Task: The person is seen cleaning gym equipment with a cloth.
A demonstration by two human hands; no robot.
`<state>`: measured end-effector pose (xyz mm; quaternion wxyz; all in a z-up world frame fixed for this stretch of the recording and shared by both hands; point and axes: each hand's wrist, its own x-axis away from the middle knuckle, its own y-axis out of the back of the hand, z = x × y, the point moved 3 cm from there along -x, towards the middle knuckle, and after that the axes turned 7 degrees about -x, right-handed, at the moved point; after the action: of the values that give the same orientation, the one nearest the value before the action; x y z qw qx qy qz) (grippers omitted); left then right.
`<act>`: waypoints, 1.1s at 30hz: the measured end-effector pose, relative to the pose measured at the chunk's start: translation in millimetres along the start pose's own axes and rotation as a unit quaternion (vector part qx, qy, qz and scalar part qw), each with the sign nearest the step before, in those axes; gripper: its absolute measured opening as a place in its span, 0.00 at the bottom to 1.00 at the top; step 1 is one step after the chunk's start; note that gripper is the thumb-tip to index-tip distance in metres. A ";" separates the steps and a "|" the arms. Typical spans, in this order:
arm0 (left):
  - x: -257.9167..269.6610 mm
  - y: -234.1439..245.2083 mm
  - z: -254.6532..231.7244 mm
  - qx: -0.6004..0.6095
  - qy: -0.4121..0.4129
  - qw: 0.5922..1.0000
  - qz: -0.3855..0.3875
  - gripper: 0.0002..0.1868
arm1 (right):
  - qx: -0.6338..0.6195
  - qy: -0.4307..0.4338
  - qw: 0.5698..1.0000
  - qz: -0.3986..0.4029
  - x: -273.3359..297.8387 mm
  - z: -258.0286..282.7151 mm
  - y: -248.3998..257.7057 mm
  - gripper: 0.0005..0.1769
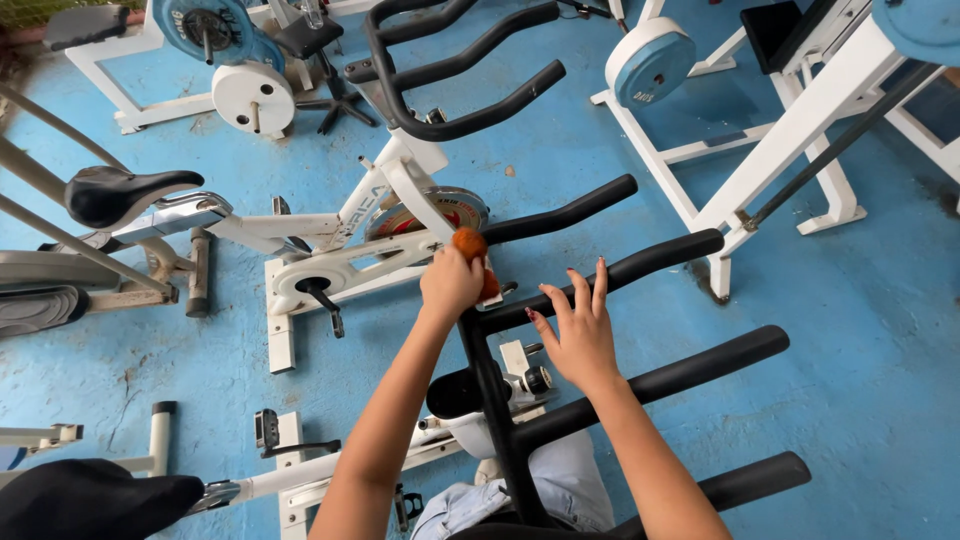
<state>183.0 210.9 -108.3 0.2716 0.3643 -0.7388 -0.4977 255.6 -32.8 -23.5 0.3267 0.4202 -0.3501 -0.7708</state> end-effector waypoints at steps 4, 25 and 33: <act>-1.2 40.8 -25.1 -0.013 -0.060 0.997 -0.053 0.37 | 0.002 -0.002 1.000 0.011 -0.8 -0.2 0.2 0.25; 68.8 24.5 -13.0 0.060 0.022 0.997 0.043 0.51 | -0.011 -0.024 0.998 0.052 -1.9 -5.8 -10.1 0.26; -53.3 26.5 -45.5 -0.120 -0.075 0.983 0.113 0.13 | -0.005 -0.025 0.998 0.052 -7.2 -6.3 -18.1 0.27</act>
<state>241.9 235.9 -69.4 0.3118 0.2047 -0.7286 -0.5744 260.4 -18.9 -37.8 0.3593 0.3804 -0.3760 -0.7647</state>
